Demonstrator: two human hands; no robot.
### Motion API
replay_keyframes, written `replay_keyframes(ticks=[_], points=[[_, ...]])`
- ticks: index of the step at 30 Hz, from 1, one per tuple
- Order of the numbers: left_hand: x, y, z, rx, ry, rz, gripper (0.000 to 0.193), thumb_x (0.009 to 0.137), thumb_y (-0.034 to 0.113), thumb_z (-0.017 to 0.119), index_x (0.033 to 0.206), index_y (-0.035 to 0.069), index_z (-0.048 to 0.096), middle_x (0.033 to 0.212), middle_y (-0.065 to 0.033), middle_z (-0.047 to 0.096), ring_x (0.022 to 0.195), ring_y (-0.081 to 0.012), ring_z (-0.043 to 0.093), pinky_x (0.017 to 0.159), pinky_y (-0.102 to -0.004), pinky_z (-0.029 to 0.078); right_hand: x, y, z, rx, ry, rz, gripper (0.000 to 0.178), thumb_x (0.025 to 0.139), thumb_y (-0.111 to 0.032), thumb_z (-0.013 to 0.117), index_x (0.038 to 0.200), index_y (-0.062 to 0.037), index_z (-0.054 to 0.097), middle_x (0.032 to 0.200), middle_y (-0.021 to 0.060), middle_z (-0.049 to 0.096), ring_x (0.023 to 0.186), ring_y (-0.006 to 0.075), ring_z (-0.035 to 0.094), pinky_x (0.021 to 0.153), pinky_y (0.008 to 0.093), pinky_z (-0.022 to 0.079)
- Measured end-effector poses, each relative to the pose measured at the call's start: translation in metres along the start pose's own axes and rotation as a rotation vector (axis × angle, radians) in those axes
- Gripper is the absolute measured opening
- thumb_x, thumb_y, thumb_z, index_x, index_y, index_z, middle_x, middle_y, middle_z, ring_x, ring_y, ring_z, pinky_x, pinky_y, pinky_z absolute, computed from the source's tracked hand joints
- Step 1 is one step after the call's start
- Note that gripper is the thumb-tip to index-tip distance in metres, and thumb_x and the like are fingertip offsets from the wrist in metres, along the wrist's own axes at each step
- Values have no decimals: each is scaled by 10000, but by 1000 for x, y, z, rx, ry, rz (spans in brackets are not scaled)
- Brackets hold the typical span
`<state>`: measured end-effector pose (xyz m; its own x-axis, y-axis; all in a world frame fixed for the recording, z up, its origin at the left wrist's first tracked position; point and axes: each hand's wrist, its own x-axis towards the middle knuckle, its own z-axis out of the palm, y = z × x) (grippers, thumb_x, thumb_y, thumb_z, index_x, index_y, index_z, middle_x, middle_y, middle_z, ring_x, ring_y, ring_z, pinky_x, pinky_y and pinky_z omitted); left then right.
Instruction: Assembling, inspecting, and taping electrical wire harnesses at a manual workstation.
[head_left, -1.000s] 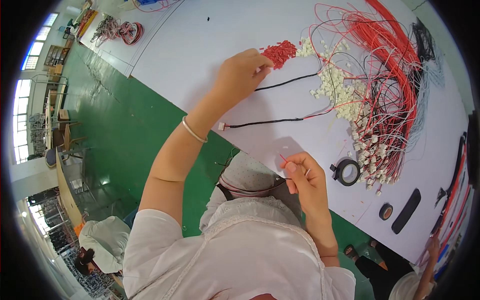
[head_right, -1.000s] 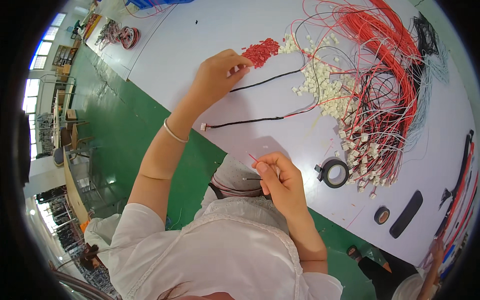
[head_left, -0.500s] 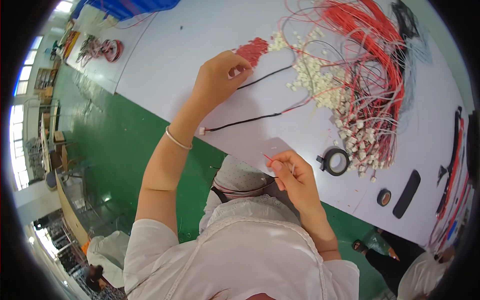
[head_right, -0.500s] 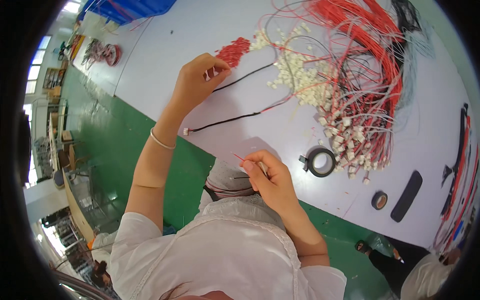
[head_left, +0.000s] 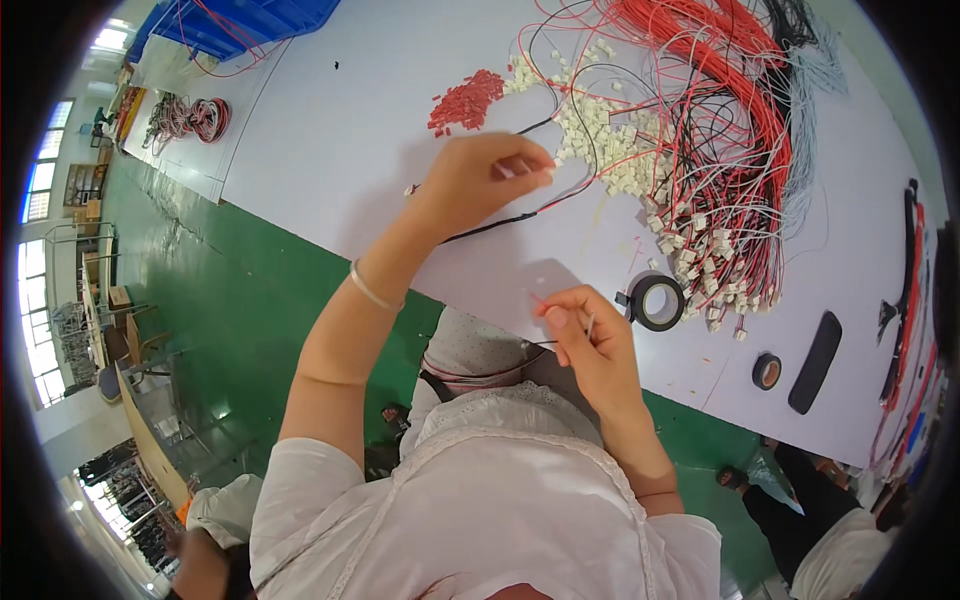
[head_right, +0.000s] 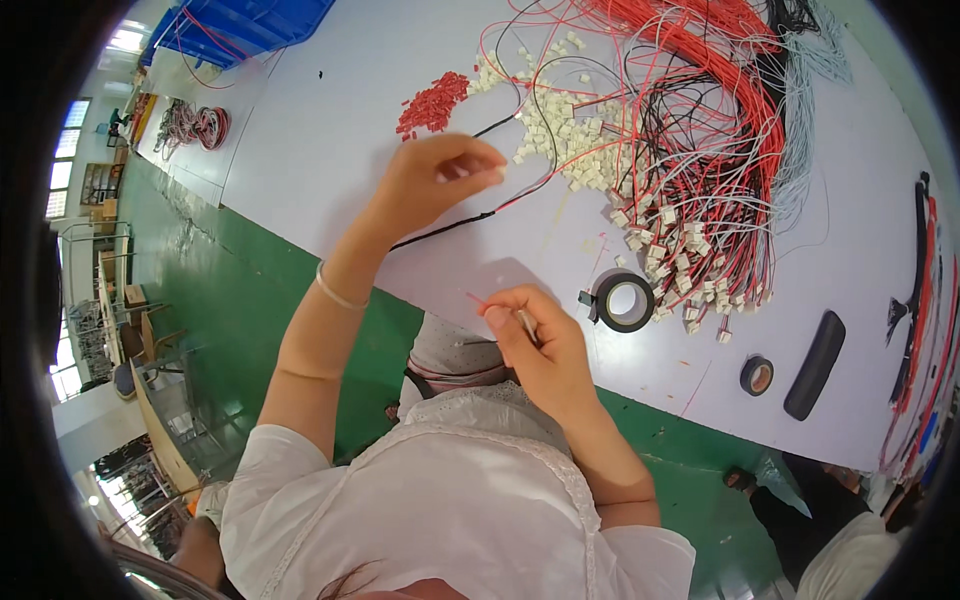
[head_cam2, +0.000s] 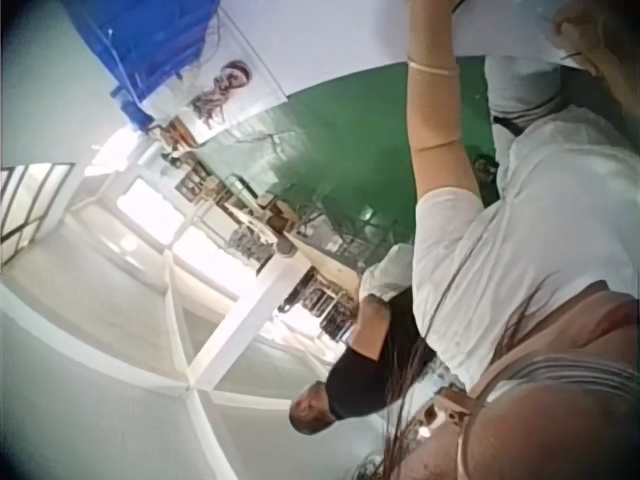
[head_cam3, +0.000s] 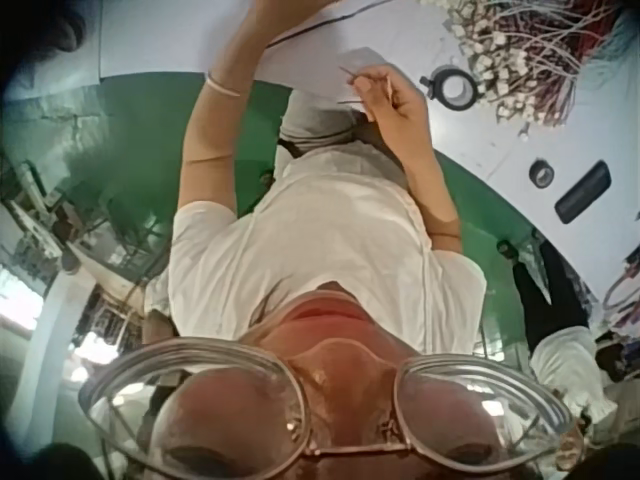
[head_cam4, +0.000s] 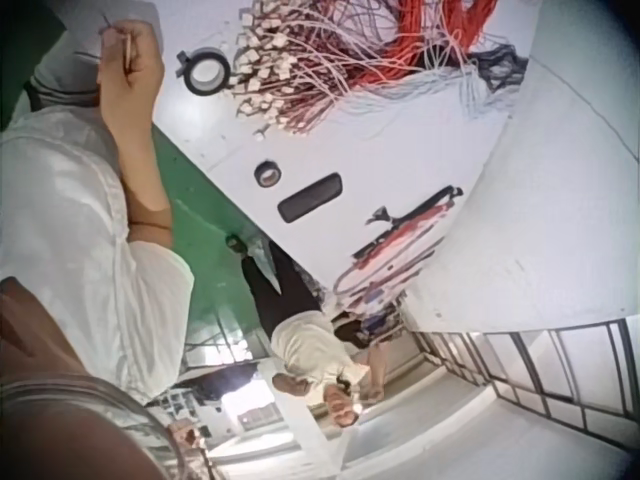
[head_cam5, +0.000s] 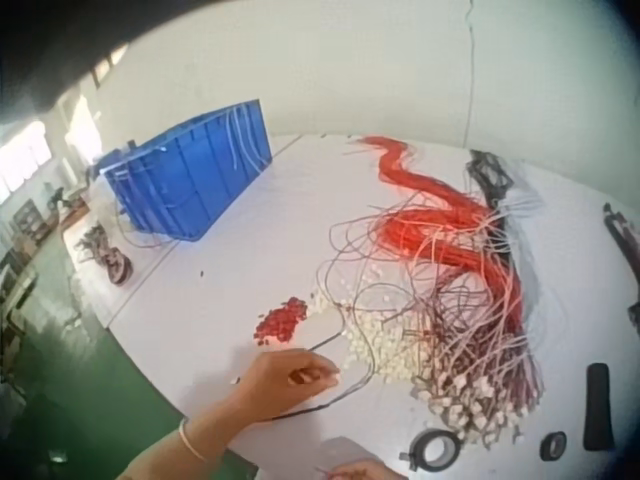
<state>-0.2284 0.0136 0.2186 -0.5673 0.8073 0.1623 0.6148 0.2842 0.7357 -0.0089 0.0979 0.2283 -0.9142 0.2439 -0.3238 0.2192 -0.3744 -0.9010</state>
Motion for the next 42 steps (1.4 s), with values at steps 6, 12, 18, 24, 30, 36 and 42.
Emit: replay_keyframes(ticks=[6, 12, 18, 24, 30, 36, 42], points=[[-62, 43, -22, -917, -167, -326, 131, 838, 1, 706, 962, 3, 664, 928, -69, 694, 840, -135, 674, 681, -246, 554, -8, -20, 3, -167, 136, -213, 116, 932, -92, 613, 976, 5, 660, 621, -95, 424, 563, -10, 330, 514, 172, 241], [-97, 65, -18, -1099, -106, -333, 196, 728, -67, 750, 888, -7, 655, 858, -108, 681, 766, -180, 682, 680, -291, 575, -24, -38, 16, -242, 203, -299, 58, 869, -55, 680, 890, -2, 689, 627, -96, 439, 558, -10, 298, 495, 186, 211], [-113, 77, -18, -1049, -87, -244, 197, 699, -99, 750, 865, -24, 677, 852, -118, 660, 772, -189, 664, 698, -296, 564, -40, -36, 18, -295, 177, -359, 17, 828, -7, 693, 840, -15, 687, 617, -91, 464, 529, -12, 281, 456, 188, 177], [-120, 87, -17, -989, -113, -189, 204, 706, -103, 750, 885, -28, 688, 860, -117, 656, 776, -188, 656, 690, -292, 545, -52, -37, 19, -438, 260, -411, 56, 796, -10, 718, 839, -30, 688, 636, -63, 548, 525, -6, 320, 448, 184, 220], [-128, 96, -15, -901, -59, -182, 195, 723, -85, 760, 898, -34, 691, 884, -117, 659, 787, -181, 656, 702, -279, 541, -56, -37, 18, -607, 312, -695, 116, 757, 6, 739, 852, -45, 695, 707, 5, 644, 528, 49, 438, 451, 205, 321], [-138, 103, -12, -909, -11, -347, 193, 759, -50, 744, 939, -26, 680, 846, -91, 673, 737, -154, 673, 626, -248, 565, -61, -35, 16, -637, 241, -699, 133, 756, 5, 741, 869, -53, 704, 702, 12, 634, 521, 68, 447, 454, 217, 334], [-150, 97, -1, -1070, 14, -433, 141, 799, -10, 721, 933, -8, 679, 819, -98, 688, 705, -149, 675, 569, -250, 566, -61, -35, 19, -598, 207, -630, 114, 774, -7, 735, 874, -57, 710, 680, 13, 616, 531, 65, 471, 455, 214, 342]])
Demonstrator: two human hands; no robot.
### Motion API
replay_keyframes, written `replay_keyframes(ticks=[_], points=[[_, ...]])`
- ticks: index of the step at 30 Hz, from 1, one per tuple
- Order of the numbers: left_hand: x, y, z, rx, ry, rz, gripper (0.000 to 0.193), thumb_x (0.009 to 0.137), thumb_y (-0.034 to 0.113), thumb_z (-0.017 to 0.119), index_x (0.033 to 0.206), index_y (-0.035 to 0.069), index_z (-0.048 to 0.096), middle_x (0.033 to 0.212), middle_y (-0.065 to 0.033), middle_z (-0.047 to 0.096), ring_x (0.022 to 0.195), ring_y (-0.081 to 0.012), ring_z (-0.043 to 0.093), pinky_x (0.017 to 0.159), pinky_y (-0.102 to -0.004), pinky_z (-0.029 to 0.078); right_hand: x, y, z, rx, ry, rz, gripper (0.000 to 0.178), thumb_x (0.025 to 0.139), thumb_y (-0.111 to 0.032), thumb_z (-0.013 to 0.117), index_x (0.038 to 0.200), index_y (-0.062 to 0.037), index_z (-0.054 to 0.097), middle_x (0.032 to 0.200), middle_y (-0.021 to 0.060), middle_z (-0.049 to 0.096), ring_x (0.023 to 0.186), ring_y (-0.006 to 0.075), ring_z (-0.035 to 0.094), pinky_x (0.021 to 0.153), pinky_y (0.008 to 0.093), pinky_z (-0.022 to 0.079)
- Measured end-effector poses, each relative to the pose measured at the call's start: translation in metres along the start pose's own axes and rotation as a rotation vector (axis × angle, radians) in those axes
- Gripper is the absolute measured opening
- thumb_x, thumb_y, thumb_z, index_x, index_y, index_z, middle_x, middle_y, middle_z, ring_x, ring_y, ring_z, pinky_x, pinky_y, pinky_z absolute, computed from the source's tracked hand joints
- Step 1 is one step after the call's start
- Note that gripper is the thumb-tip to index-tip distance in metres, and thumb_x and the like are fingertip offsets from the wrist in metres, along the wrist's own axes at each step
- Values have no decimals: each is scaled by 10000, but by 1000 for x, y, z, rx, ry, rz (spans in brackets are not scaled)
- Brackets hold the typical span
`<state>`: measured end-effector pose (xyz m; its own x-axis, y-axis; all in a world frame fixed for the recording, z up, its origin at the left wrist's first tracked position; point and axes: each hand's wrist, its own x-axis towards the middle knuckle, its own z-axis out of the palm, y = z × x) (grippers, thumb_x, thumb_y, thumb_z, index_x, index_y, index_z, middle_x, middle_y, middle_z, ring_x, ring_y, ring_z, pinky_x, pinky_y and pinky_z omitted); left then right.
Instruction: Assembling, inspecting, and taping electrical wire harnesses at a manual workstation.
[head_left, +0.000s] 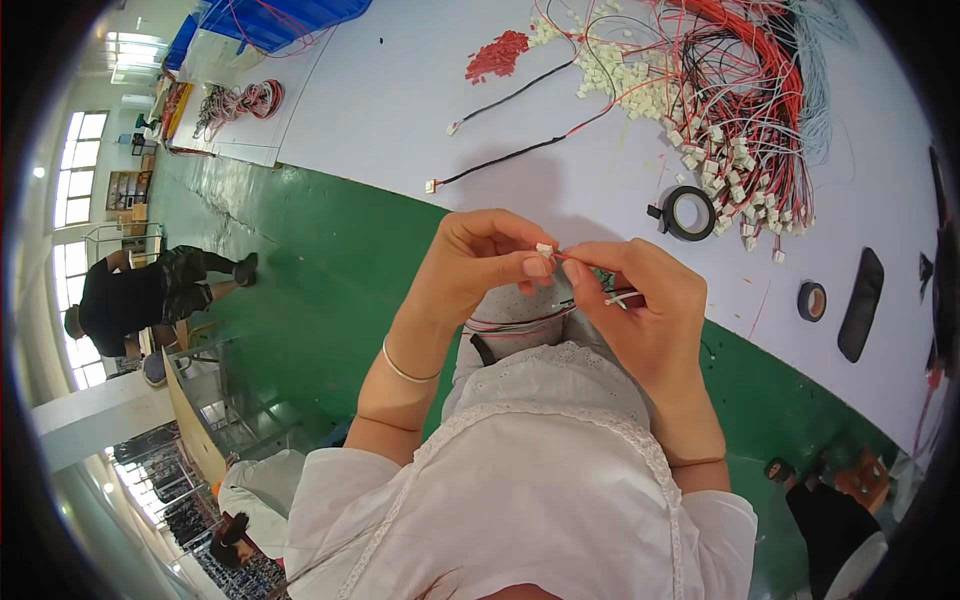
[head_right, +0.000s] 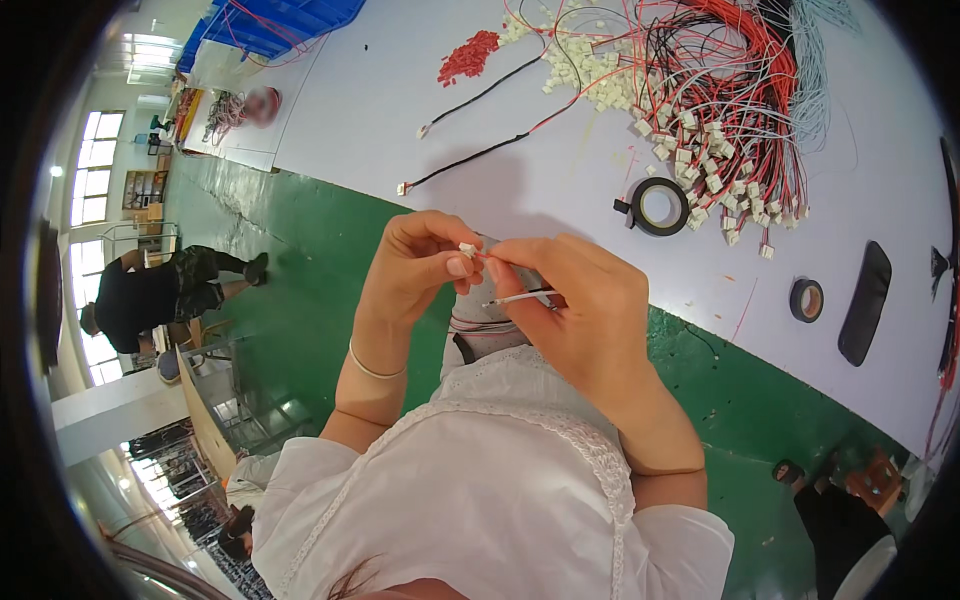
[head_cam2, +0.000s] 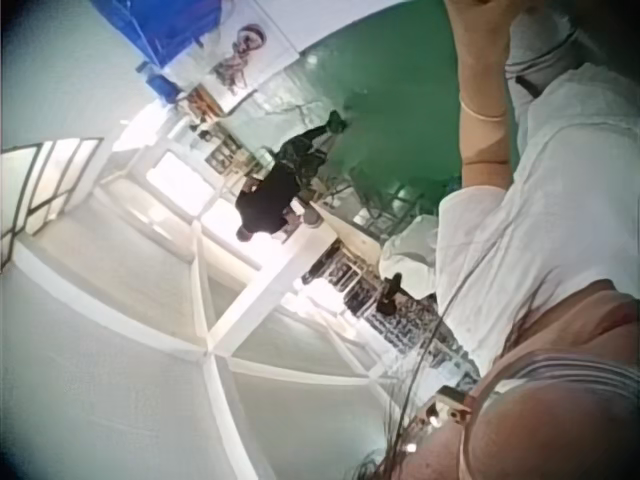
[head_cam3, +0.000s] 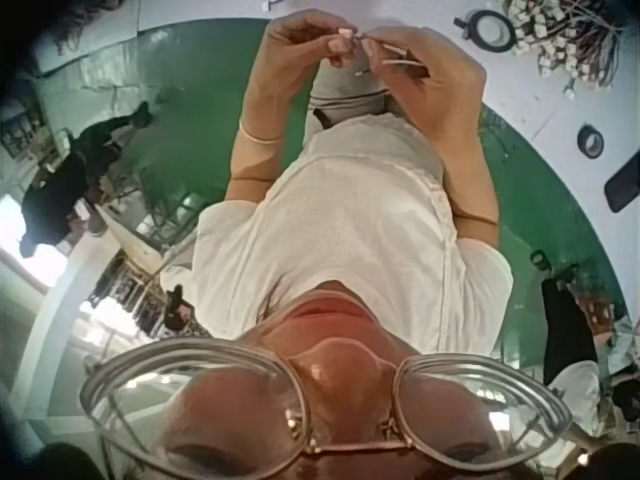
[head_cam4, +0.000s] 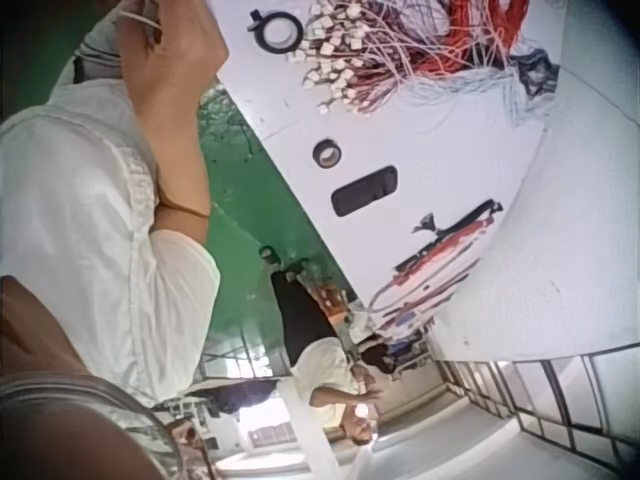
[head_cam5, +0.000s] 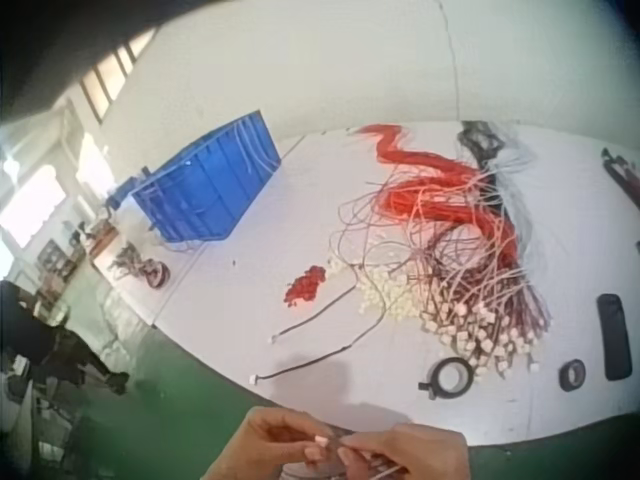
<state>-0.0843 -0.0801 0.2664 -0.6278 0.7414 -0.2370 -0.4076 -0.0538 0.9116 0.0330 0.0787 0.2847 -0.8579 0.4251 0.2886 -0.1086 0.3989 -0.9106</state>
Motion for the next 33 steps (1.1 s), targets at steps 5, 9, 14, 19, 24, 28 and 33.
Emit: replay_keyframes(ticks=[5, 9, 14, 19, 24, 28, 33], points=[[-4, -4, 6, -4, 37, 41, 127, 800, -18, 719, 921, -7, 684, 825, -102, 691, 707, -155, 675, 581, -262, 568, -1, -1, 5, 99, 32, 49, 82, 800, -21, 726, 877, -49, 719, 726, 8, 652, 542, 37, 463, 462, 196, 352], [-5, -8, 9, -1, 33, 76, 129, 810, 11, 721, 930, -8, 676, 846, -106, 693, 712, -161, 676, 592, -260, 563, 1, -2, 5, 201, 20, 179, 53, 812, -33, 719, 864, -38, 721, 754, 1, 673, 562, 21, 466, 473, 182, 331], [-8, -6, 4, -201, 59, -11, 114, 888, 66, 662, 992, 20, 663, 856, -77, 687, 773, -153, 667, 630, -250, 537, 5, -2, -11, 391, -143, 219, 138, 813, 4, 676, 942, -40, 692, 714, -9, 563, 599, 33, 422, 505, 177, 303], [-8, -4, 1, -295, 1, 16, 116, 892, 79, 659, 994, 24, 654, 849, -74, 682, 745, -151, 663, 623, -257, 537, 3, 10, 0, 255, -159, -61, 164, 821, 9, 654, 974, -43, 680, 767, 2, 512, 637, 74, 437, 538, 199, 346], [-10, -4, 0, -296, -18, 16, 109, 887, 78, 664, 982, 25, 654, 854, -77, 677, 729, -151, 660, 623, -254, 539, 2, 14, -3, 226, -158, -98, 165, 836, 18, 638, 990, -24, 679, 838, 30, 569, 719, 111, 519, 596, 224, 424], [-11, -3, -1, -259, -37, 85, 106, 880, 70, 669, 970, 15, 653, 842, -74, 668, 741, -151, 659, 624, -261, 538, 6, 21, -1, 341, -89, -92, 170, 893, -13, 606, 1049, 14, 671, 858, 64, 622, 804, 123, 587, 632, 238, 467], [-16, -3, -11, -206, -23, 89, 103, 876, 67, 674, 961, 11, 656, 853, -69, 669, 748, -147, 655, 621, -261, 530, 0, 21, 8, 329, -123, 122, 209, 927, -47, 592, 1106, 43, 654, 790, 44, 622, 718, 86, 580, 601, 218, 467]])
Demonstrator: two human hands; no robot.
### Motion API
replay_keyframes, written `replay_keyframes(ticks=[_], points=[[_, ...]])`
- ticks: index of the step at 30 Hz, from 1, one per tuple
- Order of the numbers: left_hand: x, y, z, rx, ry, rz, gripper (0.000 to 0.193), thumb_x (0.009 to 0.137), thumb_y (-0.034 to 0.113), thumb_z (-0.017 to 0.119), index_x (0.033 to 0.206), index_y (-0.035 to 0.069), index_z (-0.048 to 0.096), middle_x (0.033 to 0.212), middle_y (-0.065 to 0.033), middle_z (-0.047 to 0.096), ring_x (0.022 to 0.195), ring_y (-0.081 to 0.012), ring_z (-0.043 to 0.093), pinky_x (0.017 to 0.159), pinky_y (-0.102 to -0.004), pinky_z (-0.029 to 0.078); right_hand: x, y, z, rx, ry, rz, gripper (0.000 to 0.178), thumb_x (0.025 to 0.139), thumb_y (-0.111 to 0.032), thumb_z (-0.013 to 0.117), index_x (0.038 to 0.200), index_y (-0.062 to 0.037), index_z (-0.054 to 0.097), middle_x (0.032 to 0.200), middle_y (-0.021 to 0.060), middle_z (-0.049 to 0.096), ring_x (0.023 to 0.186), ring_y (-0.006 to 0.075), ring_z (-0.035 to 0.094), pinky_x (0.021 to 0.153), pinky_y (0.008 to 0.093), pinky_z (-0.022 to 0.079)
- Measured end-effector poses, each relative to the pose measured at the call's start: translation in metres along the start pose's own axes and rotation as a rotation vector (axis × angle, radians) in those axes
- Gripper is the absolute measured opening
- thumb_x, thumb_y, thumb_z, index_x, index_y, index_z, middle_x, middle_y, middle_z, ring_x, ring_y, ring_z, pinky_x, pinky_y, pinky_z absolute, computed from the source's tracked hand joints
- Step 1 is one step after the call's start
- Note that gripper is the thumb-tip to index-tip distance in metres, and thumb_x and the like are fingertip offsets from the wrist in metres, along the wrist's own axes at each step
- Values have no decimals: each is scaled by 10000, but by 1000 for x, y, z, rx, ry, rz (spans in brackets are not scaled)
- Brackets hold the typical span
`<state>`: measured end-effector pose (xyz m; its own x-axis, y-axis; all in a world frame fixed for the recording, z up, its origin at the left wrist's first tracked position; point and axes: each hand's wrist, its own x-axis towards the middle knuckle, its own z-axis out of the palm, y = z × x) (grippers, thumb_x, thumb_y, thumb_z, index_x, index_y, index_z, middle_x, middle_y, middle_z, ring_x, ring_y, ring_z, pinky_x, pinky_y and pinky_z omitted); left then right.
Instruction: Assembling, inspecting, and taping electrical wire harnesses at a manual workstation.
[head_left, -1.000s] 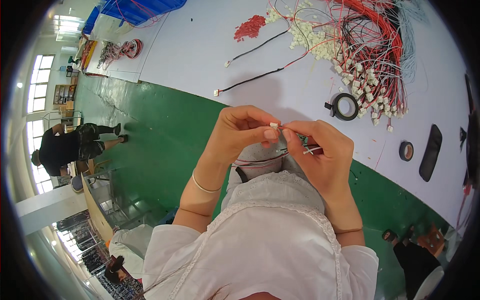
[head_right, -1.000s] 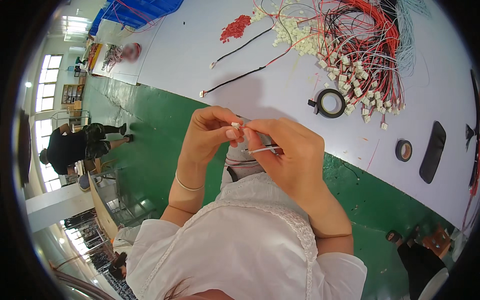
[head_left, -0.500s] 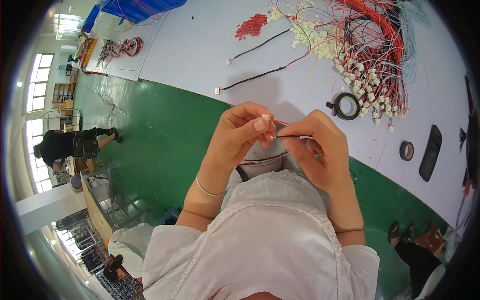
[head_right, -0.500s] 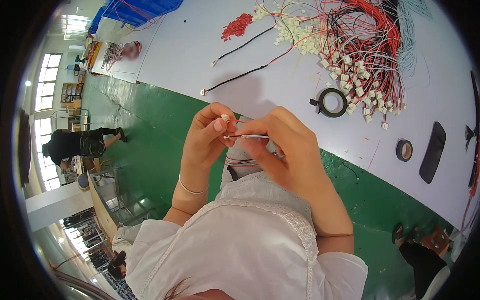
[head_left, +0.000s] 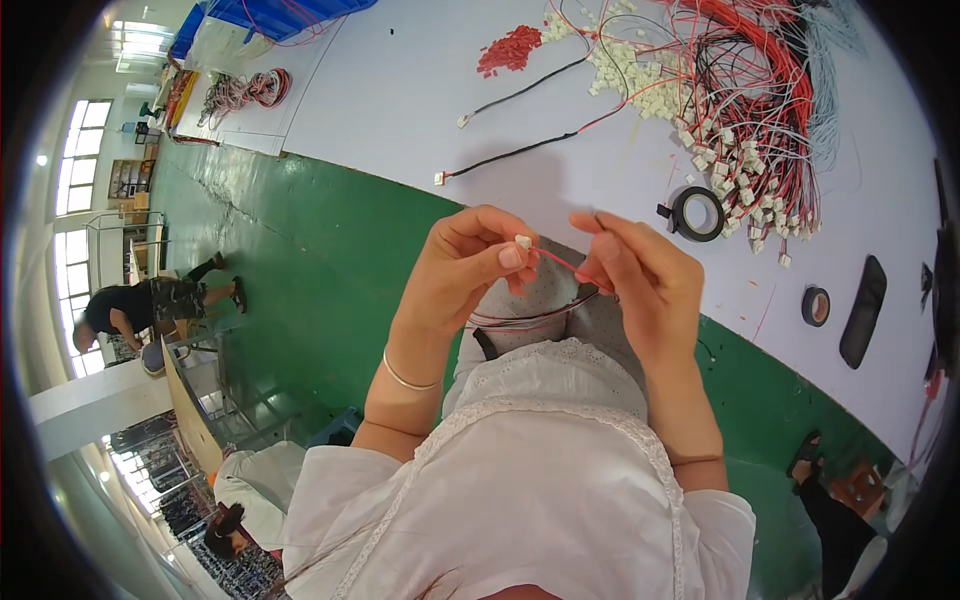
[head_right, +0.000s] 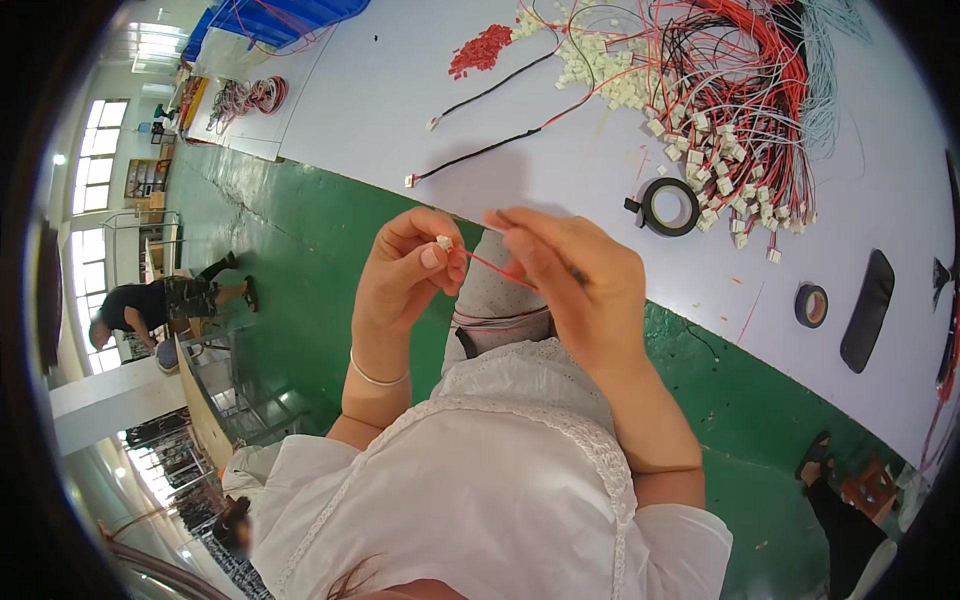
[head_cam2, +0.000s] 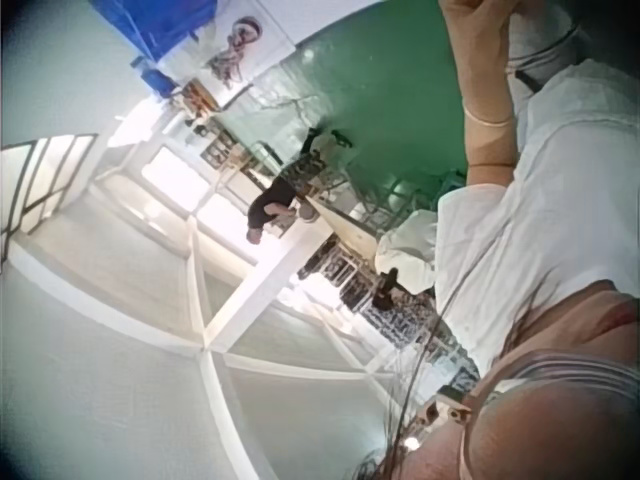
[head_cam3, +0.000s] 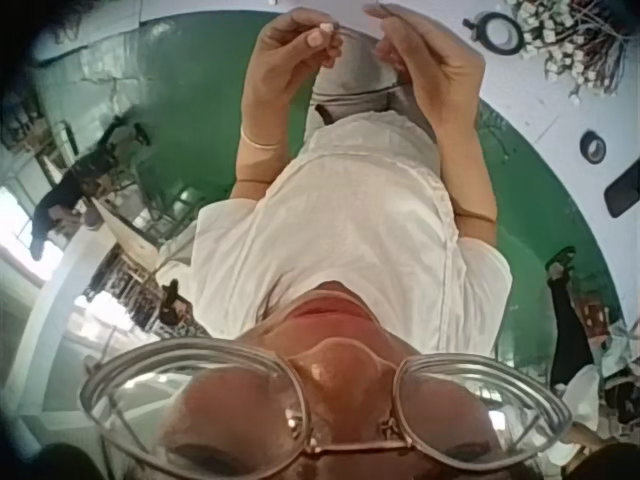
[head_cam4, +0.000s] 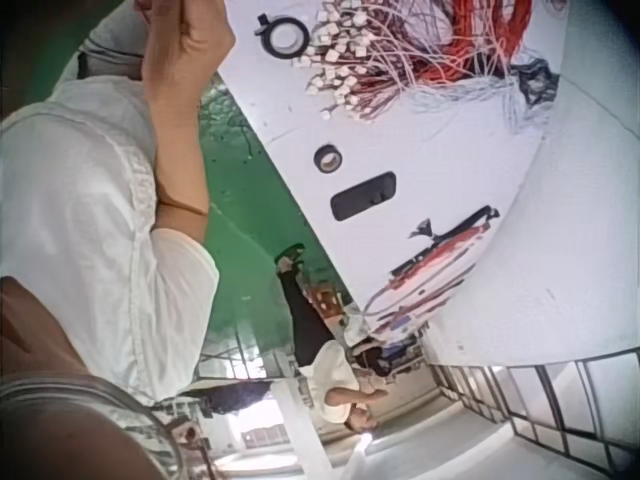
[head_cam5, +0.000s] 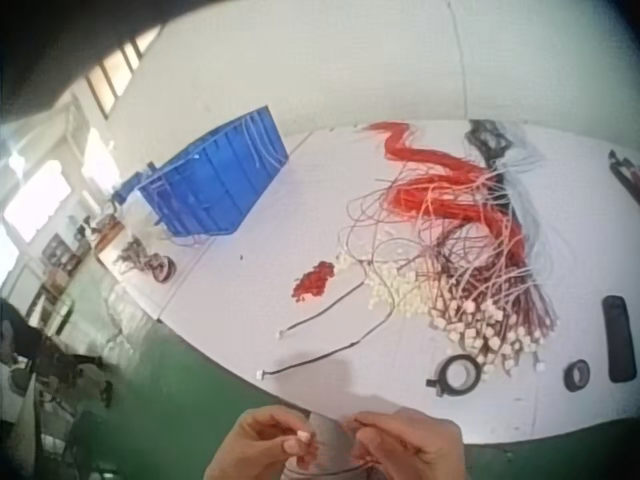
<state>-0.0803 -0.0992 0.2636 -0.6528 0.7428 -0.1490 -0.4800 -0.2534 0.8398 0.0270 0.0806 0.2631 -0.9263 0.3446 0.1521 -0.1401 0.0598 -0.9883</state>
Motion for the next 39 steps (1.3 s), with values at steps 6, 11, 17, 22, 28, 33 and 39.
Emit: replay_keyframes(ticks=[6, 11, 17, 22, 28, 33, 39], points=[[-11, -8, -6, 213, 267, -74, 134, 890, 83, 665, 1006, 16, 665, 912, -68, 686, 810, -138, 652, 661, -264, 511, -8, 45, 35, 578, -87, 532, 202, 914, -76, 635, 1096, -4, 687, 799, 0, 623, 635, 50, 521, 551, 192, 418], [-25, -16, -18, 118, 252, -127, 154, 897, 79, 657, 1037, 16, 670, 920, -71, 689, 837, -143, 652, 699, -272, 507, -20, 44, 43, 23, 43, -23, 171, 865, -53, 680, 1027, -57, 734, 758, 11, 604, 614, 61, 506, 536, 209, 393], [-37, -25, -19, 120, 204, -88, 186, 894, 57, 653, 1070, -2, 667, 917, -78, 689, 836, -144, 653, 685, -266, 520, -37, 41, 36, -135, -2, -59, 192, 827, -18, 703, 1011, -58, 740, 704, 11, 559, 594, 70, 491, 515, 216, 386], [-45, -32, -15, 74, 213, -130, 193, 891, 49, 652, 1074, -10, 664, 907, -84, 688, 820, -143, 652, 675, -263, 522, -48, 38, 35, -152, 51, -98, 185, 824, -23, 706, 1002, -59, 740, 695, 14, 550, 581, 79, 485, 498, 223, 379], [-55, -36, -12, 42, 193, -142, 191, 899, 51, 642, 1081, -3, 661, 912, -79, 689, 819, -139, 653, 676, -257, 522, -55, 34, 31, -266, 40, -225, 119, 828, -28, 694, 945, -37, 713, 680, 38, 523, 562, 133, 489, 480, 258, 380], [-60, -39, -4, 42, 217, -121, 186, 904, 61, 640, 1079, 3, 661, 923, -73, 689, 814, -134, 655, 674, -253, 523, -62, 31, 30, -252, 25, -256, 72, 838, -29, 679, 909, -19, 690, 688, 44, 518, 565, 150, 487, 478, 279, 378], [-68, -40, -3, 46, 216, -111, 182, 909, 70, 638, 1078, 6, 663, 928, -66, 686, 804, -118, 652, 659, -240, 526, -68, 28, 31, -209, -5, -234, 74, 845, -33, 674, 910, 1, 682, 698, 51, 523, 573, 150, 485, 488, 273, 381]])
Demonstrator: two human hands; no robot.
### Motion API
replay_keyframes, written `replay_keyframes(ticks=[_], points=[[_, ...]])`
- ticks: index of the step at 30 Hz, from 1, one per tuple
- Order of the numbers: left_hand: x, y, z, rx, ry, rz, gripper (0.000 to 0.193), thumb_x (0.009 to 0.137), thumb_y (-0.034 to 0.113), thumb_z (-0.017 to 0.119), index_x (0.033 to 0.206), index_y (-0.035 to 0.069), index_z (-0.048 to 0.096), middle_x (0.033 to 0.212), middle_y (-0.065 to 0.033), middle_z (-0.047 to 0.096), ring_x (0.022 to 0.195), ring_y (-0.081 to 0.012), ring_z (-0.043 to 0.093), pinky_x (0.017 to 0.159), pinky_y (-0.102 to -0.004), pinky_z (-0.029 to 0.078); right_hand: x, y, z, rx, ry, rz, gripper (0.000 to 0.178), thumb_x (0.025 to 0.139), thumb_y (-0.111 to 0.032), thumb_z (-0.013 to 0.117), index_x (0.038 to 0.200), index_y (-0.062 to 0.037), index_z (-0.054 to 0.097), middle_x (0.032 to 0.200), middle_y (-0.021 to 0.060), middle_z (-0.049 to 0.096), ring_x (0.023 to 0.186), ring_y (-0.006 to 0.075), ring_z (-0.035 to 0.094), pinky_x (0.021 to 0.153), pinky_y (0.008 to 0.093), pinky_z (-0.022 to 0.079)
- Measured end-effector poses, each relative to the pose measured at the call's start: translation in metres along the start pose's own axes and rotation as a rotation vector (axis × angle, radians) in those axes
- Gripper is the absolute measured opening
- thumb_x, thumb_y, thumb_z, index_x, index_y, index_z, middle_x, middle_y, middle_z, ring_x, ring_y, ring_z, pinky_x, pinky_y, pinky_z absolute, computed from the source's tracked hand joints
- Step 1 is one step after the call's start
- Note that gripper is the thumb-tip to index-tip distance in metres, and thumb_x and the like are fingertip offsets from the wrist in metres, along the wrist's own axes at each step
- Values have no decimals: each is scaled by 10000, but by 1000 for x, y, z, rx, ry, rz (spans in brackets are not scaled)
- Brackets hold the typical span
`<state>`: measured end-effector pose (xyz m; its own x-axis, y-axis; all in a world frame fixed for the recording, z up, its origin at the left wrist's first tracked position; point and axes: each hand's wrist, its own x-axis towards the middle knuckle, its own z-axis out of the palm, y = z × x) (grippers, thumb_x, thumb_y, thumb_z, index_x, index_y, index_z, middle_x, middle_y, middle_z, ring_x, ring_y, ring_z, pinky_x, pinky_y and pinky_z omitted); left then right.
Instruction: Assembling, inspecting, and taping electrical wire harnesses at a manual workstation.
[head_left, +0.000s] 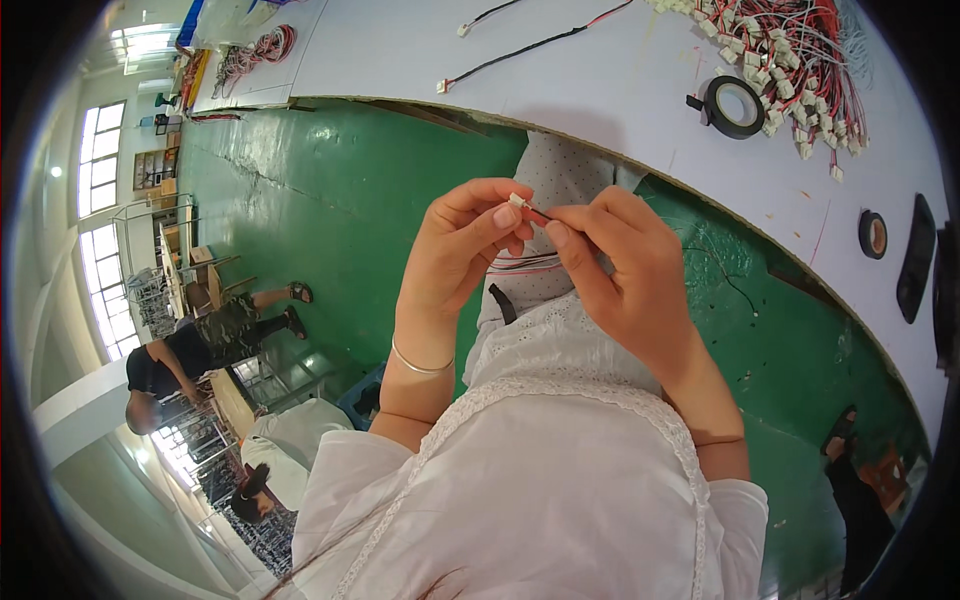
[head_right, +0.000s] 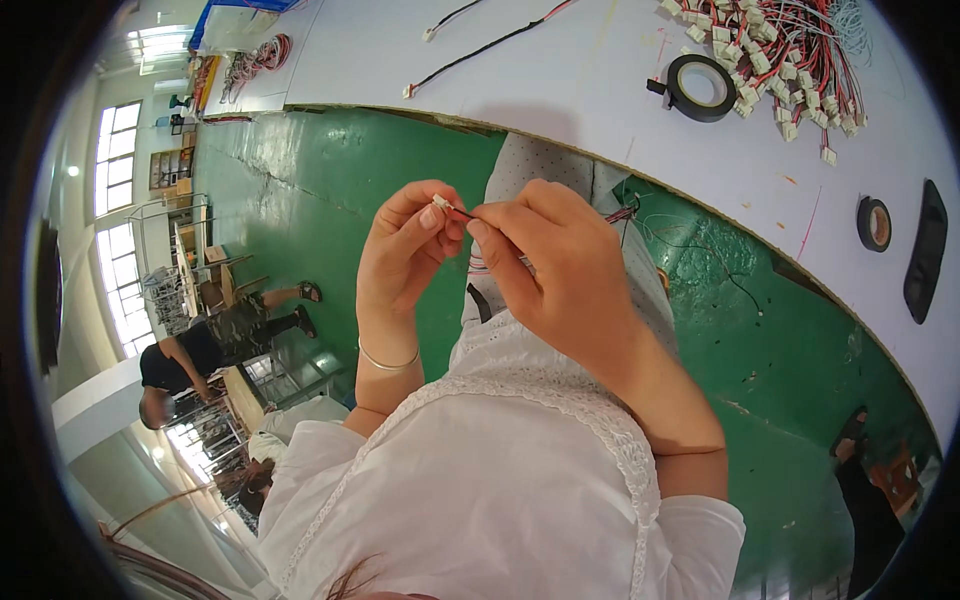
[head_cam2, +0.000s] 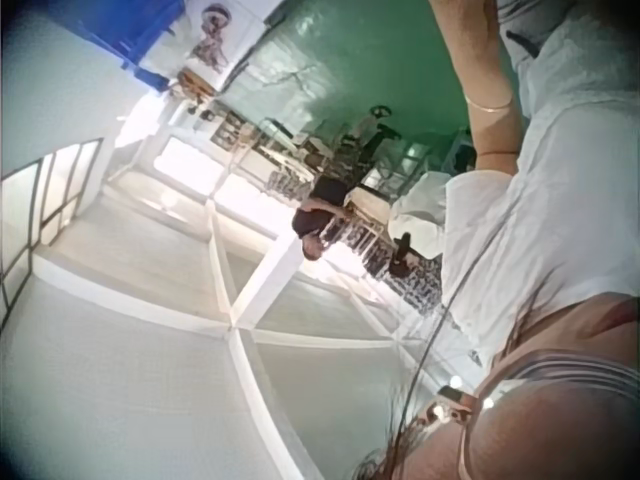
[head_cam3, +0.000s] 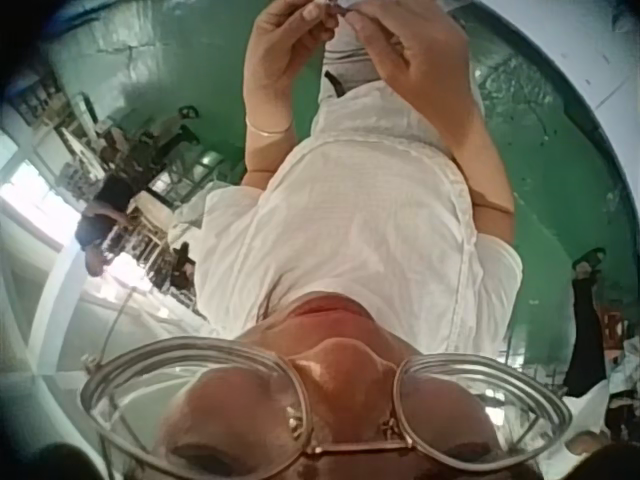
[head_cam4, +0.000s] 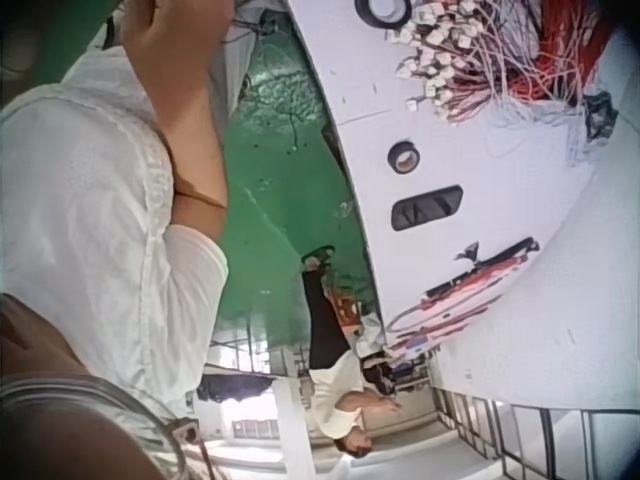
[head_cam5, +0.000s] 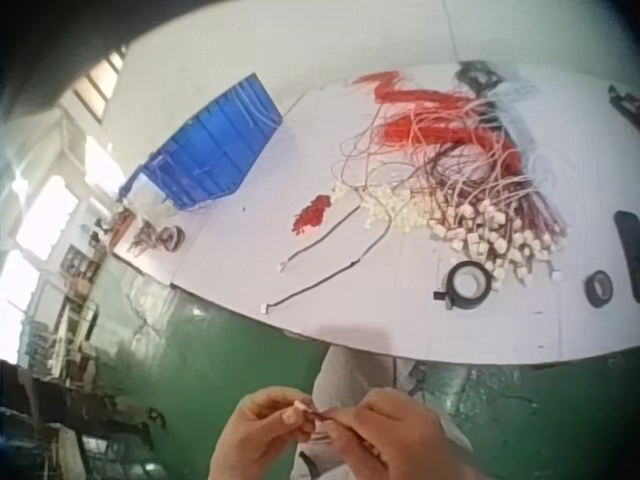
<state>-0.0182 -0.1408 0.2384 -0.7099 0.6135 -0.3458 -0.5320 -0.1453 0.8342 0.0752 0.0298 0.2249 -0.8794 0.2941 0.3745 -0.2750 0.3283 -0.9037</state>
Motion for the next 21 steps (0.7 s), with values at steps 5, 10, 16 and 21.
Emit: replay_keyframes(ticks=[5, 10, 16, 21], points=[[-4, -4, 2, -19, 8, 16, 181, 912, 71, 634, 1079, 7, 663, 927, -72, 686, 790, -114, 649, 662, -232, 529, -5, -1, 1, 32, -2, 9, 72, 851, -43, 671, 905, 4, 685, 698, 48, 520, 568, 146, 470, 488, 276, 368], [-6, -4, 1, -34, -2, 18, 181, 913, 66, 631, 1082, 9, 662, 932, -76, 687, 796, -113, 649, 671, -228, 533, -5, -5, 1, 33, 10, 28, 66, 815, -48, 683, 838, 9, 660, 671, 78, 519, 595, 230, 515, 520, 342, 400], [-9, -4, 2, -21, 1, 23, 184, 911, 54, 627, 1088, 11, 659, 934, -79, 687, 796, -111, 645, 673, -227, 528, -6, -6, 0, 41, -8, 47, 55, 834, -54, 676, 858, -4, 676, 668, 54, 510, 560, 171, 479, 487, 302, 371], [-12, -9, 4, 12, 12, 39, 180, 906, 27, 617, 1080, 6, 657, 910, -67, 673, 792, -109, 626, 679, -236, 517, -8, -7, 0, -16, 40, 38, 58, 845, -44, 673, 898, -29, 693, 695, 26, 536, 558, 110, 469, 470, 257, 347]])
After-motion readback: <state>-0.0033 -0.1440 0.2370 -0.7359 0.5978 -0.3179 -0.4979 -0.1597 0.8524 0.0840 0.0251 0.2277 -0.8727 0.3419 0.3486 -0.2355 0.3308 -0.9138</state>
